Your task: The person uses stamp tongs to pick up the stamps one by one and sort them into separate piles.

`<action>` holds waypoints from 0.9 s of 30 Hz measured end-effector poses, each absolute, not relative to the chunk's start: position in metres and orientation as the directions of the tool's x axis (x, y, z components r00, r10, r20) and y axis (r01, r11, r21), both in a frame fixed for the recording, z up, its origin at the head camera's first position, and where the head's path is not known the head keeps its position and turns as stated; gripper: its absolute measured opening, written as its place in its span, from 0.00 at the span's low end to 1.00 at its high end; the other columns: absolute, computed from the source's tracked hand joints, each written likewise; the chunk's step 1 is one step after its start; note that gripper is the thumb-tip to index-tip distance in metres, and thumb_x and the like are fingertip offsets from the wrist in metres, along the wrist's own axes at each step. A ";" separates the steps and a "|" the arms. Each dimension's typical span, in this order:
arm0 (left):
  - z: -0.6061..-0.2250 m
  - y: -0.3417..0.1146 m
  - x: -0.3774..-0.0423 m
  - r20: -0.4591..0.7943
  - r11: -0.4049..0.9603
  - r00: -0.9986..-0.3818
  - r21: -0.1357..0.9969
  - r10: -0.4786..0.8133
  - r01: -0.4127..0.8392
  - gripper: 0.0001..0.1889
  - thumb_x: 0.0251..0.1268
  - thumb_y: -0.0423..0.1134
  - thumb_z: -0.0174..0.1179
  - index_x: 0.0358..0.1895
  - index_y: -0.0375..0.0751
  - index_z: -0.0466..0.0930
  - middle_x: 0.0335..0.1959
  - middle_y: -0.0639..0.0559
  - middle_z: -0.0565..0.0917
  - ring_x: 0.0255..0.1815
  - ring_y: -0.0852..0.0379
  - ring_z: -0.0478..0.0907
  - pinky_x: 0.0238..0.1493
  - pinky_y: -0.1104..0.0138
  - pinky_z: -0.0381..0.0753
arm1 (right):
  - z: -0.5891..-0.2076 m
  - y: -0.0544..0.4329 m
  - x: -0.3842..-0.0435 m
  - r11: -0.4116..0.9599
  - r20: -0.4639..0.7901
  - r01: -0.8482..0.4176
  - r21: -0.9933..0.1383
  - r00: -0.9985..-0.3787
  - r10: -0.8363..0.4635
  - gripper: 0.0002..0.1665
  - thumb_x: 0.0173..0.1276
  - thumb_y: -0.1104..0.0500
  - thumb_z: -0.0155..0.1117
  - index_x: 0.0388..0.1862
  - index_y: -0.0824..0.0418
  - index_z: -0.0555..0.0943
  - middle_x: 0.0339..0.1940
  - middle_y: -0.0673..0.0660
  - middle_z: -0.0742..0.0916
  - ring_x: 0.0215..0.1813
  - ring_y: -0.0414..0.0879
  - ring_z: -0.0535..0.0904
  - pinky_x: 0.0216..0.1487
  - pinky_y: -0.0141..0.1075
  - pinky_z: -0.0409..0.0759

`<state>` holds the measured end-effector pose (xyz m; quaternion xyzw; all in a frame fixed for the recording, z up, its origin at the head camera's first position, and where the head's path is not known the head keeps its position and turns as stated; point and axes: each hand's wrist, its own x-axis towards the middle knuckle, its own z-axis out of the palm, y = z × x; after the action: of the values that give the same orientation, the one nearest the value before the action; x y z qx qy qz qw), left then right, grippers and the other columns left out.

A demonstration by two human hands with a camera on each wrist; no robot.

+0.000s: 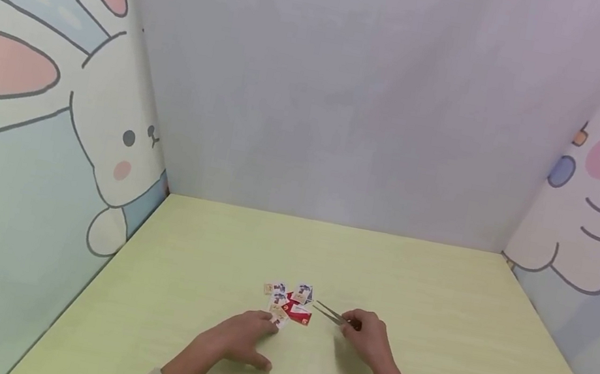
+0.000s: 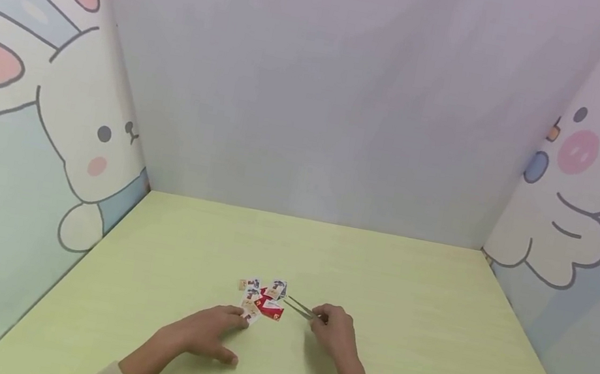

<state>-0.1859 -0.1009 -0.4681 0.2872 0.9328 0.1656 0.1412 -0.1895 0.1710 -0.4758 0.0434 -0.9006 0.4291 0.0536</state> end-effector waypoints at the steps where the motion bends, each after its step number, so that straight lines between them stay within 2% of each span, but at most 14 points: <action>1: -0.468 -0.101 -0.185 -0.168 0.780 -0.795 0.393 0.583 0.488 0.34 0.44 0.58 0.69 0.56 0.44 0.77 0.60 0.46 0.72 0.62 0.48 0.66 0.59 0.57 0.66 | -0.477 0.170 -0.190 0.628 0.130 -0.124 -0.768 -0.991 -0.037 0.07 0.53 0.72 0.65 0.32 0.66 0.83 0.22 0.49 0.78 0.25 0.42 0.70 0.24 0.32 0.69; 9: -0.471 -0.103 -0.185 -0.162 0.774 -0.787 0.376 0.596 0.509 0.33 0.45 0.58 0.69 0.55 0.47 0.78 0.60 0.47 0.72 0.62 0.48 0.66 0.59 0.57 0.66 | -0.479 0.161 -0.190 0.658 0.098 -0.139 -0.740 -0.990 -0.099 0.06 0.54 0.71 0.65 0.31 0.65 0.83 0.22 0.49 0.78 0.26 0.43 0.69 0.26 0.34 0.69; 19: -0.470 -0.102 -0.187 -0.141 0.758 -0.775 0.374 0.616 0.535 0.34 0.45 0.58 0.68 0.56 0.43 0.77 0.60 0.46 0.72 0.62 0.48 0.66 0.59 0.58 0.66 | -0.482 0.156 -0.194 0.660 0.073 -0.193 -0.726 -0.976 -0.205 0.07 0.52 0.72 0.64 0.31 0.65 0.84 0.22 0.49 0.79 0.26 0.42 0.70 0.26 0.33 0.70; 27: -0.469 -0.101 -0.185 -0.141 0.758 -0.781 0.395 0.608 0.519 0.34 0.44 0.57 0.69 0.56 0.43 0.77 0.61 0.44 0.71 0.62 0.47 0.66 0.58 0.57 0.67 | -0.482 0.147 -0.198 0.659 0.030 -0.197 -0.725 -0.966 -0.257 0.02 0.54 0.70 0.66 0.28 0.67 0.82 0.21 0.50 0.77 0.25 0.42 0.69 0.25 0.34 0.69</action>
<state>-0.1847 -0.1014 -0.4685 0.3036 0.9283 0.1699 0.1315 -0.1977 0.1471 -0.4819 0.1248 -0.9101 0.3934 -0.0377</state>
